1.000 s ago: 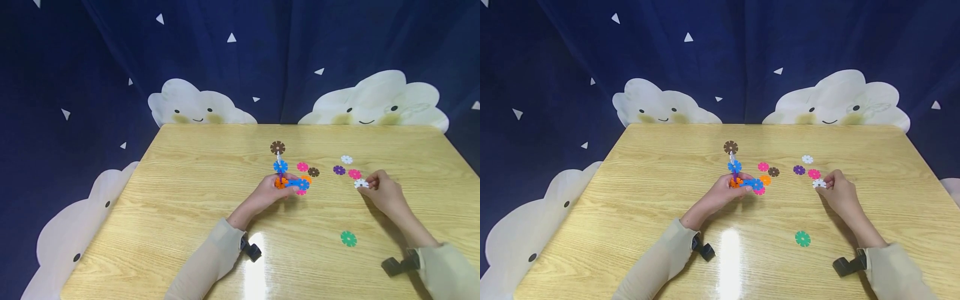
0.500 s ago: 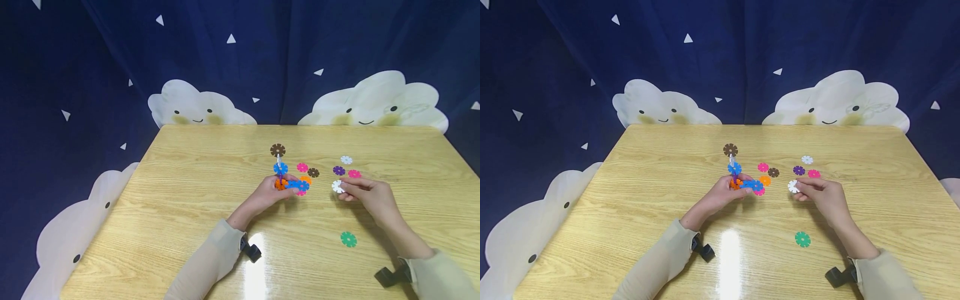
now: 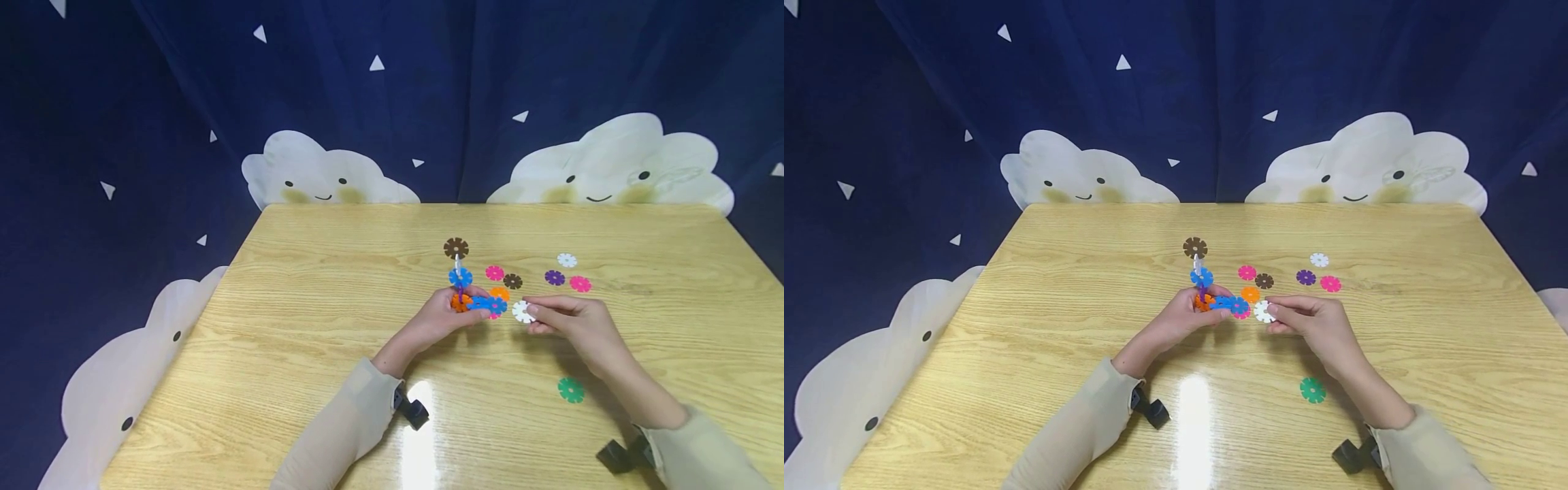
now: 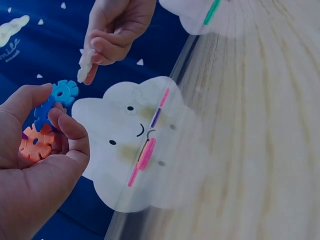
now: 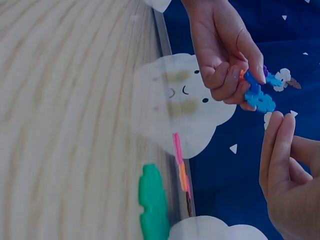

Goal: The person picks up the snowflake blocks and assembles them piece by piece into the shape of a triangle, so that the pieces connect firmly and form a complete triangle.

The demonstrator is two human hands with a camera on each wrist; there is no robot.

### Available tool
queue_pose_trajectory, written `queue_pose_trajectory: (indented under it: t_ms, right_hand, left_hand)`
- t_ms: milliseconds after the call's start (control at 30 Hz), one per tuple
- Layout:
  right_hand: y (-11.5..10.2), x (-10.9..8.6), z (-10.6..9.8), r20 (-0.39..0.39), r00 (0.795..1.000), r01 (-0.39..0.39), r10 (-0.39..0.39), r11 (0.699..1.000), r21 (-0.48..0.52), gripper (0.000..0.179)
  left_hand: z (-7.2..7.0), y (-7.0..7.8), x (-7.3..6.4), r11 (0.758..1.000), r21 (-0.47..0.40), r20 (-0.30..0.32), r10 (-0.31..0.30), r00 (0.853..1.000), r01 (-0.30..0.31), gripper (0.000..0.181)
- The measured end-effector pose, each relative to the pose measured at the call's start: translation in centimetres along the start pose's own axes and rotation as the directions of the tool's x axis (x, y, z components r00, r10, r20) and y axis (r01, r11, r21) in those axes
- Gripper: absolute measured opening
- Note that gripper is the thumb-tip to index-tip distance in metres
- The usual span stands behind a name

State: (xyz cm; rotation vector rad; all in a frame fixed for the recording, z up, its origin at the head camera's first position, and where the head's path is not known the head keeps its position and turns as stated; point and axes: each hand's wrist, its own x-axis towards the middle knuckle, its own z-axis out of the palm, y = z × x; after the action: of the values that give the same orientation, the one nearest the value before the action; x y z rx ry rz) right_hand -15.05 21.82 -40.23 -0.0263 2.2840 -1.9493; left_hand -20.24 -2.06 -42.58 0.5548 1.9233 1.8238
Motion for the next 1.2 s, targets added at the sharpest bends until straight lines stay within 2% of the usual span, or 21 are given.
queue_pose_trajectory:
  t_ms: [133, 333, 500, 767, 900, 1067, 1200]
  right_hand:
    - [0.0, 0.1, 0.4, 0.024, 1.0, 0.011, -0.012, 0.999, 0.048, 0.014]
    - [0.1, 0.0, 0.8, 0.041, 0.999, -0.01, 0.008, 0.999, 0.041, 0.015]
    - [0.1, 0.0, 0.9, 0.064, 0.998, -0.027, 0.02, 0.995, 0.101, 0.017]
    - [-0.7, -0.3, 1.2, 0.066, 0.995, -0.082, 0.079, 0.995, 0.05, 0.013]
    - [-1.1, -0.5, 1.6, 0.036, 0.997, -0.068, 0.067, 0.997, 0.023, 0.015]
    - [-1.2, -0.3, 1.8, 0.018, 0.998, -0.063, 0.062, 0.998, 0.027, 0.013]
    - [-1.0, -0.1, 1.8, 0.028, 0.998, -0.058, 0.057, 0.998, 0.037, 0.027]
  left_hand:
    - [0.0, -0.1, 0.0, 1.0, 0.009, 0.005, 0.01, 1.0, -0.01, 0.027]
    - [0.1, 0.1, -0.1, 0.999, 0.032, 0.024, -0.01, 1.0, 0.01, 0.028]
    - [0.1, 0.1, -0.1, 0.998, 0.059, 0.05, -0.022, 0.999, 0.019, 0.03]
    - [0.2, -0.1, 0.0, 0.988, 0.151, 0.086, 0.024, 0.996, -0.036, 0.029]
    - [0.1, 0.0, -0.1, 0.991, 0.135, 0.089, 0.012, 0.996, -0.024, 0.028]
    - [0.1, 0.1, 0.0, 0.999, 0.051, 0.068, -0.001, 0.998, -0.003, 0.029]
    - [0.2, 0.0, 0.1, 1.0, -0.01, 0.038, -0.01, 0.999, 0.01, 0.029]
